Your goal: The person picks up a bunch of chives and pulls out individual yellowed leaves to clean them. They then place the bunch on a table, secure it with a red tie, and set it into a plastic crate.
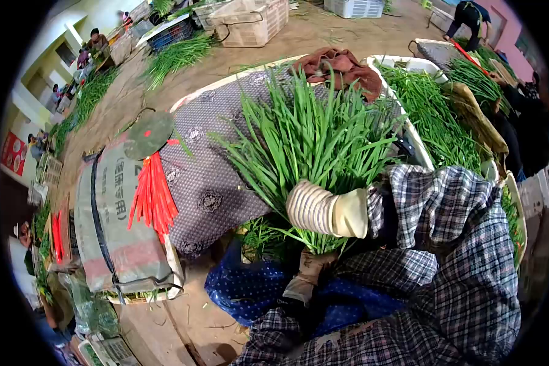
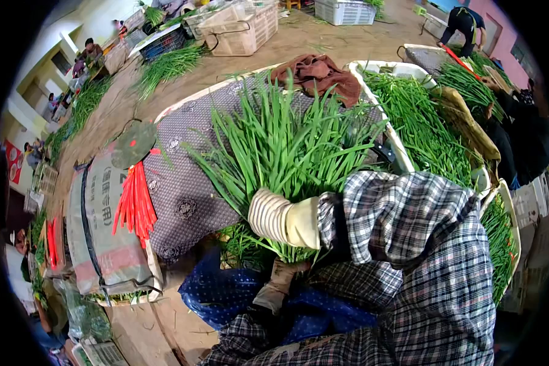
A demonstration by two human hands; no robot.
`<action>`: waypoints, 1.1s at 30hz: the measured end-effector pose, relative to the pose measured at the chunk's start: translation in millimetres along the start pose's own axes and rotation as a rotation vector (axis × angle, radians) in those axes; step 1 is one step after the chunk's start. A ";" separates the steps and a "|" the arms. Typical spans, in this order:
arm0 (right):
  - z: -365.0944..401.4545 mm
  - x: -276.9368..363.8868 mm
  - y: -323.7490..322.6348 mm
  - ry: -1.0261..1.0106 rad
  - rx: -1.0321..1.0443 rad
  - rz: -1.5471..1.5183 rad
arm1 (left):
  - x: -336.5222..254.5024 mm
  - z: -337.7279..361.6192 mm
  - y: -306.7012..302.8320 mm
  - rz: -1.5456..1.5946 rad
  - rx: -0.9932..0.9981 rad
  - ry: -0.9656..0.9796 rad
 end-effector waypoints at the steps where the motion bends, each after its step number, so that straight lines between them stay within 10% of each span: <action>1: -2.0 3.3 -3.7 -0.034 -0.003 -0.066 | -7.5 -0.7 1.2 -0.009 0.015 -0.045; 5: -5.8 0.3 -8.0 -0.072 -0.020 -0.173 | -23.6 4.8 5.3 -0.039 0.058 -0.241; 6: -6.0 -2.8 -7.9 -0.072 -0.024 -0.197 | 78.3 -15.1 -26.3 0.018 -0.160 0.233; 10: -7.6 -26.0 -7.8 -0.032 -0.061 -0.293 | 27.2 -4.2 -12.8 0.093 -0.103 0.102; 14: 27.5 -85.9 -2.4 0.687 -0.667 -0.887 | 16.1 7.1 -15.9 0.251 -0.209 0.199; 19: 217.2 -83.7 24.5 0.608 -1.414 -0.781 | -47.9 38.3 23.9 0.174 -0.345 -0.136; 21: 292.2 -59.0 80.2 0.930 -1.310 -1.504 | -44.2 43.7 31.9 -0.056 -0.328 0.019; 22: 335.9 -37.3 100.3 0.726 -1.625 -1.892 | -61.1 49.0 48.8 0.302 -0.198 -0.183; 23: 372.0 -13.7 105.1 0.555 -1.837 -2.192 | 3.6 29.3 11.8 -0.126 -0.211 0.088; 25: 432.2 27.8 102.2 0.824 -2.001 -2.122 | -43.4 48.6 39.0 -0.417 -0.256 0.363; 27: 506.2 94.7 102.1 1.630 -2.036 -1.823 | 26.7 19.3 -29.1 -0.282 -0.141 -0.452; 29: 544.4 152.5 62.3 1.731 -2.045 -1.555 | -24.9 35.0 25.9 0.421 -0.344 0.175; 33: 651.3 265.7 38.0 2.329 -1.394 -0.862 | -34.5 30.6 21.0 0.481 -0.180 -0.217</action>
Point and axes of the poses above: each hand's wrist, its own z-axis away from the middle knuckle, its own y-axis out of the palm, x = y × z, the point moved 5 cm from there along -z, towards the middle knuckle, and after that the axes turned 2 degrees about x, right-handed, at the moved point
